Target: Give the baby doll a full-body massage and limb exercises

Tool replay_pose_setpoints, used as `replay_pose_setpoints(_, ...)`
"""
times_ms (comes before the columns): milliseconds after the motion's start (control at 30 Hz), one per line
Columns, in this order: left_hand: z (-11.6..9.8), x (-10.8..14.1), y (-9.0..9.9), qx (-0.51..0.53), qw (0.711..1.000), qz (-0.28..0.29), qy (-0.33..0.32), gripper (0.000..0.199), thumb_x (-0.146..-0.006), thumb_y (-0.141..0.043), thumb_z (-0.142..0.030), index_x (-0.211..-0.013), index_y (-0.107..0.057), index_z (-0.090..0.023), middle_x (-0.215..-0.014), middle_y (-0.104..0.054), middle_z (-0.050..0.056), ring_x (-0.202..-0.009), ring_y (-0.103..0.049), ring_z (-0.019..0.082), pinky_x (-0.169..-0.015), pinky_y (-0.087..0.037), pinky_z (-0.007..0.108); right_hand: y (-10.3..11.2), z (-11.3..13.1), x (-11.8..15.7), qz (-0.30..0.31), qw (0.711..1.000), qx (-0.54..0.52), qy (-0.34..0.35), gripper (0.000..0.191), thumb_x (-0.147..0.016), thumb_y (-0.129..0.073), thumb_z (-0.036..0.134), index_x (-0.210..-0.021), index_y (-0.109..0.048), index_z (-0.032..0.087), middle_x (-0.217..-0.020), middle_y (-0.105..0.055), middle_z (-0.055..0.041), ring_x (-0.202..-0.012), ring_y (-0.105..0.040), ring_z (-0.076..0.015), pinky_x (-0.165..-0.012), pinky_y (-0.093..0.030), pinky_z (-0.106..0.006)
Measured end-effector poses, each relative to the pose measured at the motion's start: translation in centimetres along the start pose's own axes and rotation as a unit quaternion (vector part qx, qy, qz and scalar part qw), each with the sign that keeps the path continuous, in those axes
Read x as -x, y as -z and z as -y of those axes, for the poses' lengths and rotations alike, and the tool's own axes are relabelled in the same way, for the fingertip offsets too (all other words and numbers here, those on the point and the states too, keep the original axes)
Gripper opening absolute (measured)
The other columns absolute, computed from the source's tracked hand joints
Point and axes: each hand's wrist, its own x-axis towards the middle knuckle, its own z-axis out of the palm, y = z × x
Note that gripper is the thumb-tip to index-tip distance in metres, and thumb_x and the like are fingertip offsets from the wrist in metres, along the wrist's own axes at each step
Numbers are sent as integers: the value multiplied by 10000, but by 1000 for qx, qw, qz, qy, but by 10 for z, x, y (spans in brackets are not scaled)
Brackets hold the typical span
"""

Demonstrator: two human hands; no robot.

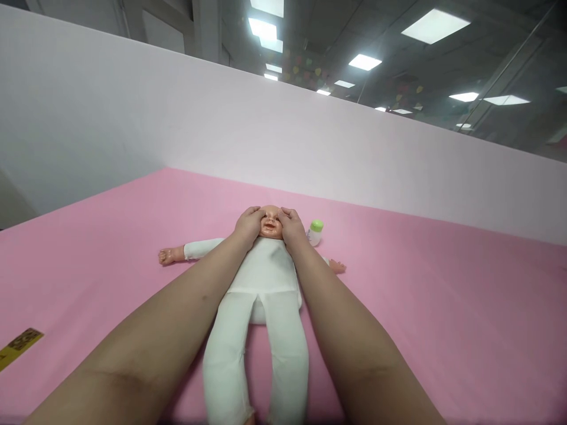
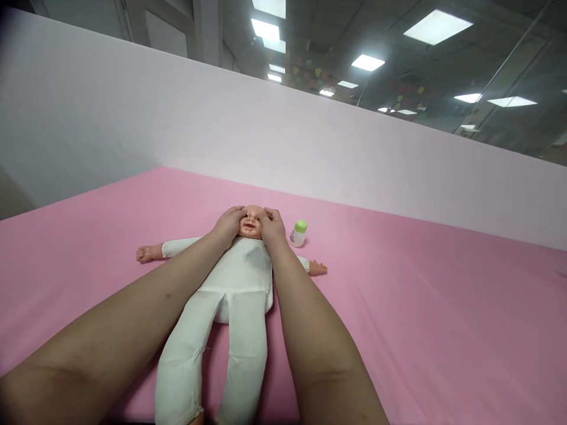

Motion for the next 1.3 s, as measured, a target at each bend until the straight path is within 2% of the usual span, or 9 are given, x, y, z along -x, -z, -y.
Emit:
replay_pose_setpoints(100,-2,0,0,18,999,16,21,466,-828,-752,-396,-1251,-729,-200,-1220,-764,127,-1170,-709,324,-1056,-555,453,4,0,-2,11,1000,-18,-17,364,-888,-691,436,-1221,-708,290,-1250,-729,-14,-1185,-675,-235,-1074,-560,-429)
replay_pose_setpoints(267,-11,12,11,34,996,69,40,649,-770,-857,-384,-1365,-683,-189,-1305,-734,151,-1221,-694,345,-1091,-548,452,13,13,9,71,996,-41,-39,462,-876,-750,395,-1327,-696,308,-1356,-705,-32,-1238,-670,-268,-1102,-552,-473)
replay_pose_setpoints(400,-20,23,27,37,984,166,58,1009,-621,-997,-306,-1526,-562,-215,-1425,-674,165,-1273,-674,378,-1098,-559,483,23,24,21,124,991,-36,-21,706,-774,-923,391,-1426,-660,315,-1449,-658,-54,-1337,-620,-299,-1147,-527,-476)
replay_pose_setpoints(567,-28,26,40,34,959,278,52,931,-634,-1011,-361,-1462,-617,-203,-1373,-707,183,-1246,-697,395,-1071,-587,515,29,31,30,160,985,55,-15,1123,-633,-1032,347,-1612,-482,334,-1588,-552,-69,-1416,-565,-339,-1186,-490,-520)
replay_pose_setpoints(733,-28,26,41,40,959,275,51,927,-641,-1014,-402,-1455,-625,-194,-1359,-718,192,-1215,-717,385,-1060,-597,507,27,34,34,137,985,102,-6,1226,-619,-1040,421,-1663,-409,298,-1625,-518,-95,-1443,-550,-349,-1215,-462,-514)
replay_pose_setpoints(967,-13,15,45,-22,968,248,20,824,-680,-975,-532,-1376,-686,-198,-1357,-733,159,-1242,-696,399,-1100,-552,538,26,32,33,150,982,117,4,1213,-727,-974,502,-1704,-312,223,-1649,-495,-109,-1439,-569,-295,-1186,-503,-408)
replay_pose_setpoints(1067,-6,9,47,-41,974,221,4,786,-723,-933,-572,-1368,-691,-194,-1371,-726,158,-1270,-681,381,-1114,-536,519,28,33,31,154,980,128,22,1114,-765,-944,524,-1676,-387,210,-1653,-491,-97,-1471,-538,-293,-1218,-470,-402)
replay_pose_setpoints(1167,-2,5,48,-43,980,193,-2,766,-738,-924,-560,-1368,-691,-190,-1401,-711,154,-1309,-657,372,-1150,-504,501,31,33,28,163,977,134,34,964,-805,-904,558,-1624,-489,264,-1643,-508,-54,-1492,-515,-292,-1243,-441,-434)
replay_pose_setpoints(1300,-3,9,47,-11,979,201,10,732,-759,-903,-585,-1342,-706,-188,-1373,-726,150,-1262,-685,363,-1139,-507,500,35,29,25,181,976,113,45,774,-890,-814,599,-1565,-571,308,-1563,-601,-14,-1462,-549,-276,-1259,-421,-467)
